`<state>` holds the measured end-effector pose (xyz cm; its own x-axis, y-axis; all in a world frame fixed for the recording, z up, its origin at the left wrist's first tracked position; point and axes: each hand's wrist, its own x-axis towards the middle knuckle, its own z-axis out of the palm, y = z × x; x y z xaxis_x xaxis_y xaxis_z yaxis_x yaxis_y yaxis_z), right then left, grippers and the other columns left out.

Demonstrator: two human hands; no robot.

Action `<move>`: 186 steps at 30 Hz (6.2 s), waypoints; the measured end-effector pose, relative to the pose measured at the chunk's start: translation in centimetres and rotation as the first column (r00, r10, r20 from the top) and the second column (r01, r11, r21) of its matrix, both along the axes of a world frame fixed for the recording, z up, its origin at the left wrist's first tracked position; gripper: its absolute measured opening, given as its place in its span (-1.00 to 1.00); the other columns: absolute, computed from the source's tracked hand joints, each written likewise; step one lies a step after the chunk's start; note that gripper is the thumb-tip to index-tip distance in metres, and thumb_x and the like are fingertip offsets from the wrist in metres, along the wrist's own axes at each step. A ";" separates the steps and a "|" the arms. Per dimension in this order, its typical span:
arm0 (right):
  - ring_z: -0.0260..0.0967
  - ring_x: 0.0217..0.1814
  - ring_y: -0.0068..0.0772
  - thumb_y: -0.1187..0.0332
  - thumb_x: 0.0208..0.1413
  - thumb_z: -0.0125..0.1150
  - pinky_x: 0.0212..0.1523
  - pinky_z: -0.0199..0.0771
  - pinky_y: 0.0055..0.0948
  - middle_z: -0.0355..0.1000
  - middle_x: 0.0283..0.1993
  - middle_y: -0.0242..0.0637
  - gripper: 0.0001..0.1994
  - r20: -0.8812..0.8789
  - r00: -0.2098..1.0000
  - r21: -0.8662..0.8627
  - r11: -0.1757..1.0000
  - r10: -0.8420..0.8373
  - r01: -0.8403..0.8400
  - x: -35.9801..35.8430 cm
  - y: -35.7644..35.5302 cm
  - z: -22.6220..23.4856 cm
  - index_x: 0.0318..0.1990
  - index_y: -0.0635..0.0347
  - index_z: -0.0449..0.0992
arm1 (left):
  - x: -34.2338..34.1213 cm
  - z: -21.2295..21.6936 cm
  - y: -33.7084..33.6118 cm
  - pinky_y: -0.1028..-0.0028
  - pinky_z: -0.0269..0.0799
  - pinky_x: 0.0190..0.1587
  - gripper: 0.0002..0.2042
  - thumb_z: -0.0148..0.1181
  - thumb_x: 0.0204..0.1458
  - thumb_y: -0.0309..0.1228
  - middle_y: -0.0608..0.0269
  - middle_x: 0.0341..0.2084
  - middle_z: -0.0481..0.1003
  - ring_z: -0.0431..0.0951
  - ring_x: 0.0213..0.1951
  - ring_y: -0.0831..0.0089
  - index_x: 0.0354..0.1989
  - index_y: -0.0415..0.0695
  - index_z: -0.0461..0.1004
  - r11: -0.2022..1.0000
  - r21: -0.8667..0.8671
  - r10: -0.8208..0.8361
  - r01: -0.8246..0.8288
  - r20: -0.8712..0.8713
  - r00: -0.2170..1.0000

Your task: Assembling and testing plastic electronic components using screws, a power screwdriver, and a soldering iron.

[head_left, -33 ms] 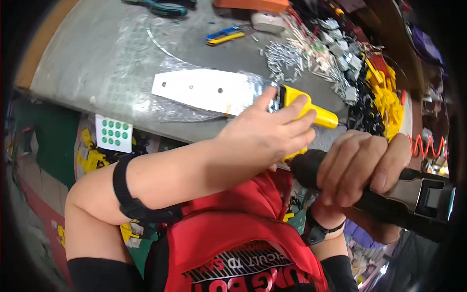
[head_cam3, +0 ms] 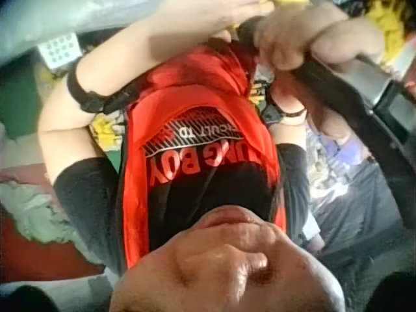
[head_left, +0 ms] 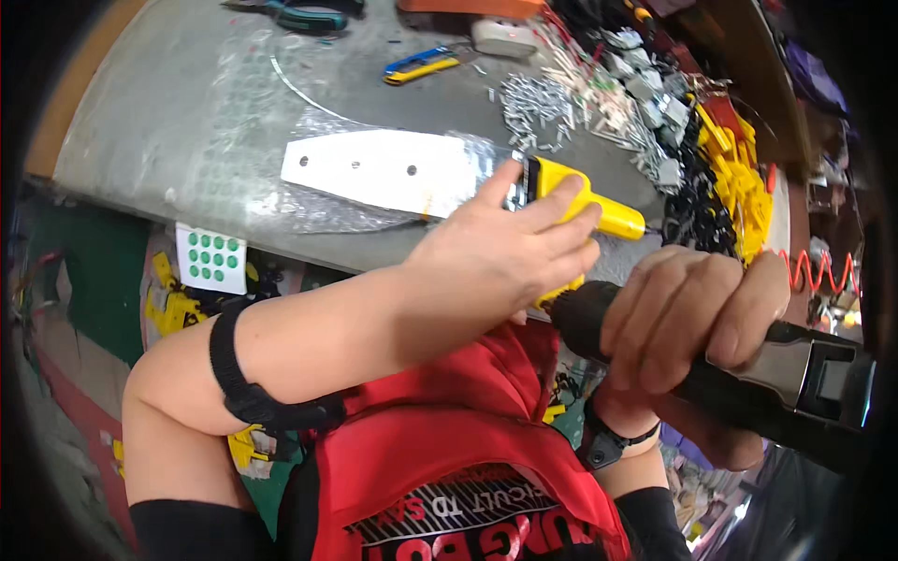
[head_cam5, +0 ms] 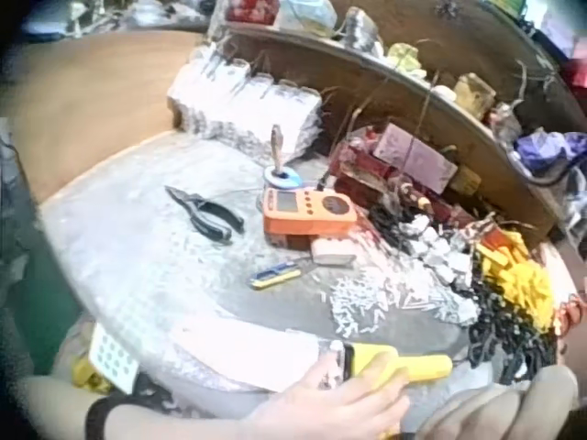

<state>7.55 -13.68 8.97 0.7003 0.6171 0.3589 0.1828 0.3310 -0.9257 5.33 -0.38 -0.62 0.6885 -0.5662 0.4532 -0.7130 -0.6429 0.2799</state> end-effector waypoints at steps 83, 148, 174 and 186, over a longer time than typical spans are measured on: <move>0.20 -0.43 -0.60 0.13 0.00 0.12 -0.16 0.26 -0.47 0.21 -0.46 -0.52 -0.65 -0.700 0.713 0.641 0.474 0.039 0.604 6.8 -13.0 -8.1 -0.22 0.21 0.26 | 0.9 1.3 2.6 0.24 0.45 -0.07 -0.35 0.44 -0.18 -0.12 -0.18 -0.12 0.52 0.57 -0.14 0.01 -0.03 -0.38 0.40 0.979 -0.162 0.060 -0.121 -0.338 0.939; 0.17 -0.39 -0.51 0.00 0.14 -0.03 -0.10 0.25 -0.41 0.19 -0.43 -0.45 -0.57 -0.684 0.684 0.536 0.463 -0.253 0.706 1.7 -14.8 -7.2 -0.12 0.23 0.27 | 0.8 3.3 2.3 0.20 0.36 -0.01 -0.25 0.52 -0.40 -0.22 -0.01 -0.12 0.44 0.45 -0.08 0.01 0.03 -0.26 0.37 0.982 0.019 0.174 -0.187 -0.473 0.864; 0.23 -0.43 -0.56 0.14 -0.03 0.16 -0.15 0.26 -0.45 0.22 -0.45 -0.48 -0.65 -0.635 0.772 0.680 0.460 -0.020 0.571 1.9 -14.0 -8.5 -0.22 0.18 0.27 | 1.6 3.9 2.3 0.16 0.30 -0.06 -0.32 0.45 -0.30 -0.36 0.00 -0.18 0.37 0.39 -0.09 0.01 0.05 -0.29 0.28 0.993 0.066 0.121 -0.102 -0.596 0.793; 0.23 -0.41 -0.57 0.18 -0.02 0.16 -0.13 0.26 -0.42 0.20 -0.45 -0.48 -0.67 -0.628 0.778 0.672 0.480 -0.033 0.564 1.8 -13.5 -8.2 -0.23 0.20 0.26 | 1.4 3.7 2.3 0.18 0.34 -0.07 -0.32 0.47 -0.34 -0.34 -0.03 -0.19 0.38 0.40 -0.13 -0.07 0.04 -0.23 0.32 0.992 0.031 0.120 -0.123 -0.551 0.826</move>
<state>9.31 -27.22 0.74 0.9924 -0.0418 0.1158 0.0704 0.9643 -0.2552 6.70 1.88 3.04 0.8879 -0.4598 -0.0186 -0.3556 -0.7112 0.6064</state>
